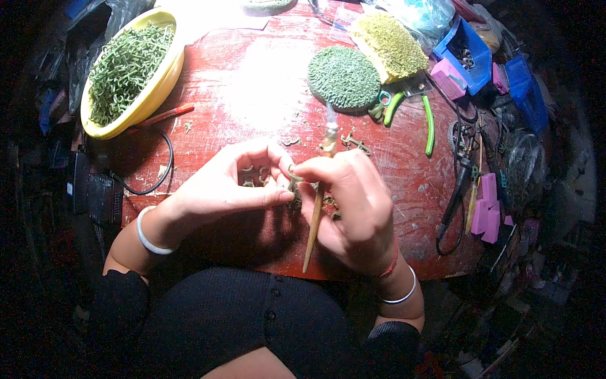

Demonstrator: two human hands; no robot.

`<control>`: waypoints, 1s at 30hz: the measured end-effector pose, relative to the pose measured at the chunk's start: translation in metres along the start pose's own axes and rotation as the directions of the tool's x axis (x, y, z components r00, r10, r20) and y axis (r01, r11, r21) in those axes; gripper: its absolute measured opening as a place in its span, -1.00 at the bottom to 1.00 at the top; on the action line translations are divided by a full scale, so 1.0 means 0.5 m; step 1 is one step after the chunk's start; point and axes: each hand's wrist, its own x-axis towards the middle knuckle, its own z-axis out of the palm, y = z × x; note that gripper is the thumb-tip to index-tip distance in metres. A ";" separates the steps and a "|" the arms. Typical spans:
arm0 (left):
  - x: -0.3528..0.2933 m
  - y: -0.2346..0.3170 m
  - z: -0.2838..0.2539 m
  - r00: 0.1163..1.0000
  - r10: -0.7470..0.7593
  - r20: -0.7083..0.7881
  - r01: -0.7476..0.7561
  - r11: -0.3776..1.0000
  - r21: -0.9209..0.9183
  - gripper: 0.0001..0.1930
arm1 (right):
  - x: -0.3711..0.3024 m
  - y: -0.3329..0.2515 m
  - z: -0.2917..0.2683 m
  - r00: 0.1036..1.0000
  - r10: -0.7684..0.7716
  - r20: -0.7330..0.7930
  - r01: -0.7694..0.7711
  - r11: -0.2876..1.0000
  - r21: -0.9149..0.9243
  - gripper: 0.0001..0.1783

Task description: The person solders small green plastic cross-shaped decorative elements onto a frame using a soldering iron, while occasionally using a brush to apply a substance to the parts.

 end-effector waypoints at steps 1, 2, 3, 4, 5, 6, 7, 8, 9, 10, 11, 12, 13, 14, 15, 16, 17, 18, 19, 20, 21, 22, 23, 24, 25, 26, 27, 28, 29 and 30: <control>0.002 -0.001 -0.001 1.000 0.000 0.002 0.000 1.000 -0.001 -0.73 | 0.000 0.001 0.000 0.998 0.019 -0.060 -0.016 0.999 0.049 -0.67; 0.002 -0.003 -0.003 1.000 0.023 0.010 -0.023 1.000 -0.009 -0.70 | 0.001 0.008 -0.004 0.994 0.028 -0.109 -0.017 0.994 0.107 -0.70; 0.002 -0.004 -0.005 0.999 0.047 0.019 -0.047 0.999 -0.017 -0.67 | -0.002 -0.008 -0.007 0.956 0.263 -0.126 -0.227 0.943 0.243 -0.77; 0.000 0.002 -0.005 0.999 0.047 0.016 -0.046 0.999 -0.017 -0.67 | -0.002 -0.020 -0.021 0.940 0.322 -0.115 -0.272 0.908 0.320 -0.68; -0.003 0.014 -0.003 1.000 0.009 0.002 -0.009 1.000 -0.007 -0.65 | -0.003 -0.025 -0.032 0.919 0.381 -0.102 -0.314 0.864 0.392 -0.55; -0.004 0.023 -0.001 1.000 -0.029 -0.013 0.029 1.000 0.003 -0.63 | 0.001 -0.022 -0.026 0.937 0.314 -0.151 -0.248 0.906 0.344 -0.40; -0.005 0.026 0.001 0.999 -0.029 -0.013 0.029 1.000 0.003 -0.63 | 0.003 -0.016 -0.029 0.937 0.315 -0.151 -0.249 0.906 0.344 -0.40; -0.007 0.027 0.004 0.996 -0.064 -0.057 0.061 0.997 -0.051 -0.64 | 0.004 -0.009 -0.035 0.964 0.244 -0.102 -0.198 0.922 0.333 -0.42; -0.007 0.028 0.006 0.990 -0.102 -0.099 0.091 0.990 -0.105 -0.64 | 0.004 -0.005 -0.038 0.984 0.171 -0.052 -0.145 0.934 0.325 -0.43; -0.006 0.026 0.005 0.990 -0.102 -0.099 0.091 0.990 -0.106 -0.64 | 0.000 -0.010 -0.030 0.978 0.197 -0.073 -0.163 0.930 0.329 -0.46; -0.005 0.023 0.004 0.991 -0.079 -0.105 0.068 0.993 -0.097 -0.64 | 0.000 -0.012 -0.026 0.978 0.198 -0.071 -0.164 0.930 0.330 -0.46; -0.004 0.021 0.004 0.992 -0.055 -0.110 0.046 0.995 -0.087 -0.64 | 0.000 -0.013 -0.023 0.976 0.180 -0.125 -0.140 0.951 0.274 -0.48; -0.005 0.021 0.004 0.992 -0.056 -0.111 0.046 0.995 -0.088 -0.64 | 0.000 -0.014 -0.022 0.971 0.158 -0.178 -0.118 0.969 0.216 -0.51; -0.006 0.021 0.003 0.992 -0.061 -0.109 0.051 0.995 -0.087 -0.64 | -0.001 -0.013 -0.025 0.977 0.115 -0.180 -0.086 0.984 0.158 -0.53; -0.006 0.022 0.003 0.992 -0.066 -0.107 0.057 0.995 -0.086 -0.63 | -0.001 -0.014 -0.026 0.977 0.114 -0.179 -0.086 0.983 0.159 -0.53; -0.007 0.024 0.003 0.992 -0.066 -0.108 0.056 0.995 -0.086 -0.63 | -0.002 -0.015 -0.026 0.982 0.108 -0.155 -0.080 0.980 0.182 -0.54; -0.008 0.026 0.003 0.991 -0.073 -0.112 0.064 0.995 -0.080 -0.63 | -0.003 -0.016 -0.027 0.986 0.103 -0.132 -0.075 0.976 0.203 -0.55; -0.008 0.027 0.004 0.990 -0.080 -0.116 0.072 0.995 -0.075 -0.63 | -0.003 -0.014 -0.027 0.989 0.097 -0.110 -0.079 0.984 0.160 -0.56; -0.008 0.028 0.004 0.990 -0.081 -0.115 0.072 0.995 -0.074 -0.63 | -0.003 -0.014 -0.025 0.989 0.098 -0.110 -0.080 0.984 0.159 -0.56; -0.008 0.028 0.003 0.990 -0.095 -0.109 0.084 0.992 -0.097 -0.62 | -0.003 -0.013 -0.020 0.983 0.099 -0.153 -0.077 0.986 0.148 -0.57; -0.007 0.027 0.003 0.989 -0.109 -0.102 0.097 0.988 -0.119 -0.61 | -0.003 -0.013 -0.018 0.975 0.100 -0.196 -0.074 0.988 0.137 -0.57; -0.005 0.027 0.003 0.989 -0.110 -0.099 0.098 0.988 -0.120 -0.61 | -0.003 -0.013 -0.020 0.973 0.094 -0.209 -0.068 0.989 0.132 -0.58; -0.006 0.029 0.004 0.987 -0.114 -0.111 0.101 0.988 -0.120 -0.60 | -0.002 -0.015 -0.022 0.974 0.093 -0.208 -0.065 0.989 0.135 -0.58; -0.008 0.031 0.005 0.985 -0.119 -0.122 0.104 0.987 -0.121 -0.60 | -0.003 -0.017 -0.024 0.979 0.076 -0.191 -0.054 0.991 0.120 -0.58; -0.009 0.032 0.006 0.985 -0.118 -0.125 0.103 0.987 -0.120 -0.60 | -0.003 -0.018 -0.027 0.983 0.060 -0.174 -0.043 0.994 0.104 -0.58; -0.010 0.031 0.005 0.985 -0.110 -0.137 0.090 0.985 -0.146 -0.63 | -0.004 -0.018 -0.028 0.989 0.044 -0.138 -0.028 0.993 0.112 -0.62; -0.010 0.031 0.005 0.984 -0.101 -0.149 0.075 0.982 -0.171 -0.66 | -0.004 -0.018 -0.027 0.990 0.044 -0.138 -0.028 0.993 0.112 -0.62; -0.010 0.029 0.005 0.984 -0.101 -0.149 0.075 0.982 -0.171 -0.66 | -0.005 -0.017 -0.026 0.993 0.032 -0.116 -0.020 0.995 0.099 -0.65; -0.009 0.027 0.004 0.981 -0.111 -0.158 0.083 0.981 -0.177 -0.66 | -0.005 -0.017 -0.025 0.995 0.021 -0.095 -0.013 0.996 0.085 -0.68; -0.008 0.025 0.004 0.979 -0.122 -0.166 0.090 0.979 -0.184 -0.67 | 0.000 -0.015 -0.021 0.995 -0.039 -0.094 0.043 0.998 0.047 -0.73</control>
